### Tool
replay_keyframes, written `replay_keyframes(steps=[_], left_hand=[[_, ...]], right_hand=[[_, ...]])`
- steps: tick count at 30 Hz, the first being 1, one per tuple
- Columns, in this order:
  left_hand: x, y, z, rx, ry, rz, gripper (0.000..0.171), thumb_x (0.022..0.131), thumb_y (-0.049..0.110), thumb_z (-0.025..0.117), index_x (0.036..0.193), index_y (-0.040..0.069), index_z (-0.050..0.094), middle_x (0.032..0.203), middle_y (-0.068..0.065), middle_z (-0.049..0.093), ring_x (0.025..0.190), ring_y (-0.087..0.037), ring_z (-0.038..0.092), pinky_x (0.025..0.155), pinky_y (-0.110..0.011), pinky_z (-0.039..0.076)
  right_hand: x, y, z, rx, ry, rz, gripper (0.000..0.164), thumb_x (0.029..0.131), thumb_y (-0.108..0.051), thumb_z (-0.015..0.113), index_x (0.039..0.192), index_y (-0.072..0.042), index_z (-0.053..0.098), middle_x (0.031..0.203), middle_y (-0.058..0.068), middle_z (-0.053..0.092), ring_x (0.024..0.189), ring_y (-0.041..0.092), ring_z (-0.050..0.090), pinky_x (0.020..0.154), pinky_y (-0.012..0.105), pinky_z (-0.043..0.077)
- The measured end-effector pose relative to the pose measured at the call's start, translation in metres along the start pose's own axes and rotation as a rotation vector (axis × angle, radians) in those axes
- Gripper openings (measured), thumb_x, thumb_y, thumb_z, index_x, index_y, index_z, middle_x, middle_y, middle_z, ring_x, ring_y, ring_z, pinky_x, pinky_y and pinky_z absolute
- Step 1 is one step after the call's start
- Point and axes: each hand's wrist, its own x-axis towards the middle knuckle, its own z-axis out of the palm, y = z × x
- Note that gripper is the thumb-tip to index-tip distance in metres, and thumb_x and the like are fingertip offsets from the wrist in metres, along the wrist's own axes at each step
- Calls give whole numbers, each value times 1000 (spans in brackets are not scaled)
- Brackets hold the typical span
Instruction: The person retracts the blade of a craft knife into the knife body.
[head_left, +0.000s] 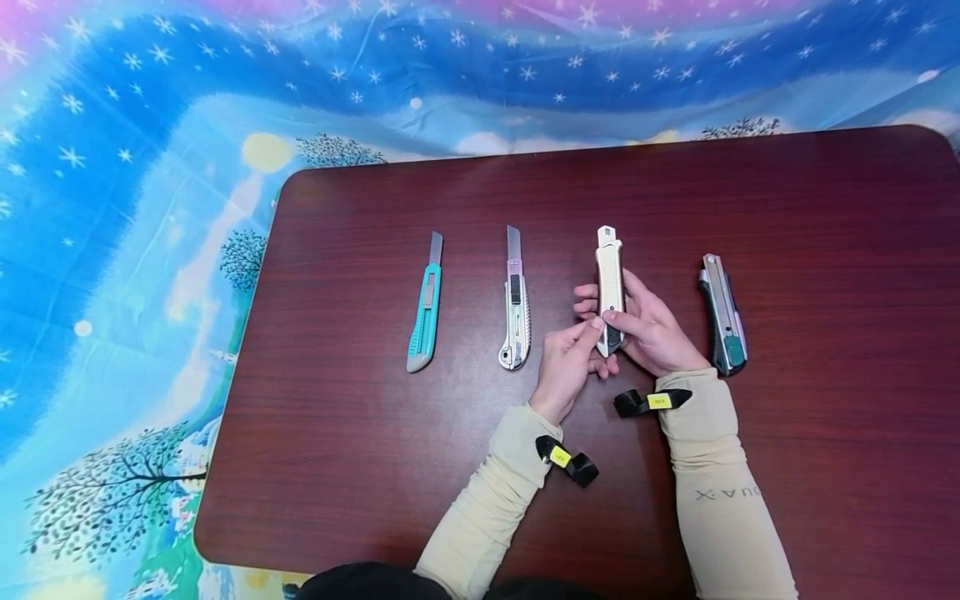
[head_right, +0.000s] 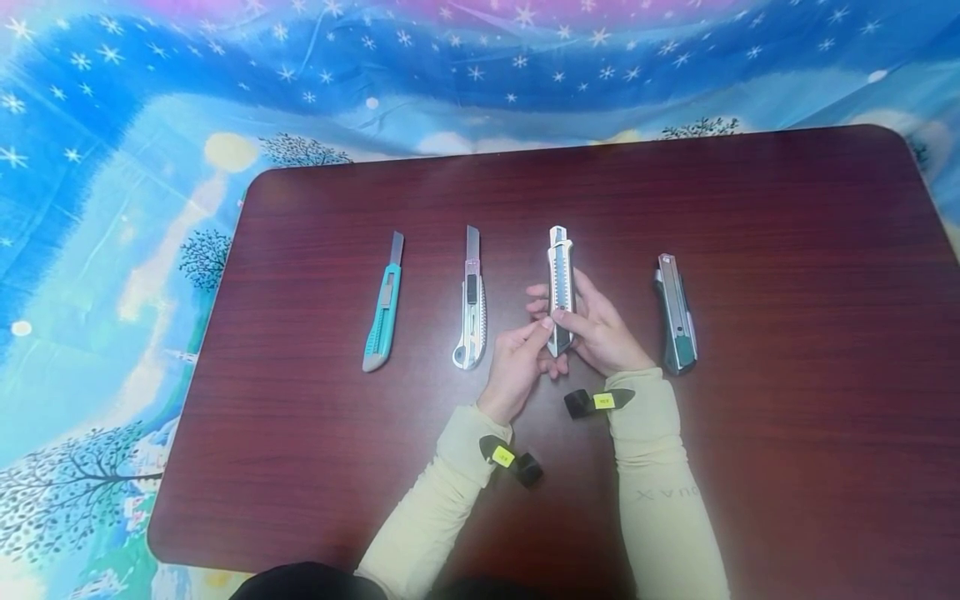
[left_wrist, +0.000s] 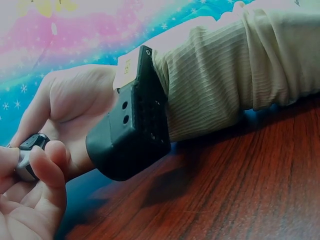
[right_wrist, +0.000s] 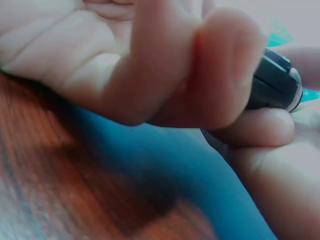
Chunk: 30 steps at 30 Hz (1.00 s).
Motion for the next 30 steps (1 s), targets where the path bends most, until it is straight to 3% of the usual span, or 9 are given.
replay_keyframes(steps=[8, 12, 16, 19, 22, 26, 30], left_hand=[[0, 0, 1, 35, -7, 12, 38, 92, 29, 50, 95, -5, 65, 55, -8, 57, 46, -13, 54, 40, -21, 44], [-3, 6, 4, 136, 10, 50, 33, 93, 24, 47, 93, -4, 65, 55, -21, 58, 46, -26, 56, 43, -34, 49], [-10, 19, 9, 207, 11, 80, 26, 93, 14, 47, 106, -2, 63, 65, -31, 60, 56, -45, 56, 52, -51, 49], [-14, 24, 12, 222, 6, 94, 30, 91, 8, 50, 119, 0, 56, 79, -24, 62, 62, -48, 57, 55, -51, 50], [-12, 17, 11, 234, -1, 105, 37, 89, 6, 53, 125, 2, 50, 91, -11, 55, 66, -43, 61, 57, -41, 55], [-7, 6, 10, 277, 6, 132, 41, 87, 7, 56, 127, 7, 49, 96, -7, 51, 68, -30, 66, 58, -29, 56], [-7, 5, 12, 508, 46, 244, 41, 86, 13, 60, 125, 7, 51, 95, -7, 57, 70, -8, 62, 59, -17, 53]], right_hand=[[-1, 0, -1, -17, 1, -26, 60, 89, 12, 35, 141, 0, 8, 133, 34, 29, 114, 27, 49, 96, 30, 44], [-1, 0, -2, -70, 32, -11, 62, 88, 11, 39, 141, -1, 12, 134, 32, 32, 116, 32, 47, 97, 33, 42], [-3, -3, -1, -165, 108, 15, 59, 88, 6, 46, 140, 0, 18, 131, 29, 36, 113, 30, 49, 93, 29, 45], [-7, -7, -1, -275, 213, 39, 55, 87, 1, 51, 137, 3, 26, 121, 27, 46, 104, 22, 55, 85, 23, 48], [-10, -10, -2, -440, 308, 79, 54, 87, -6, 55, 135, 1, 33, 120, 22, 49, 98, 10, 56, 81, 15, 47], [-9, -13, -2, -673, 382, 119, 53, 86, -14, 59, 134, -3, 39, 125, 17, 47, 97, 1, 52, 81, 9, 43], [-8, -16, 0, -842, 426, 141, 55, 84, -17, 62, 133, -5, 41, 116, 14, 51, 86, 0, 54, 72, 10, 46]])
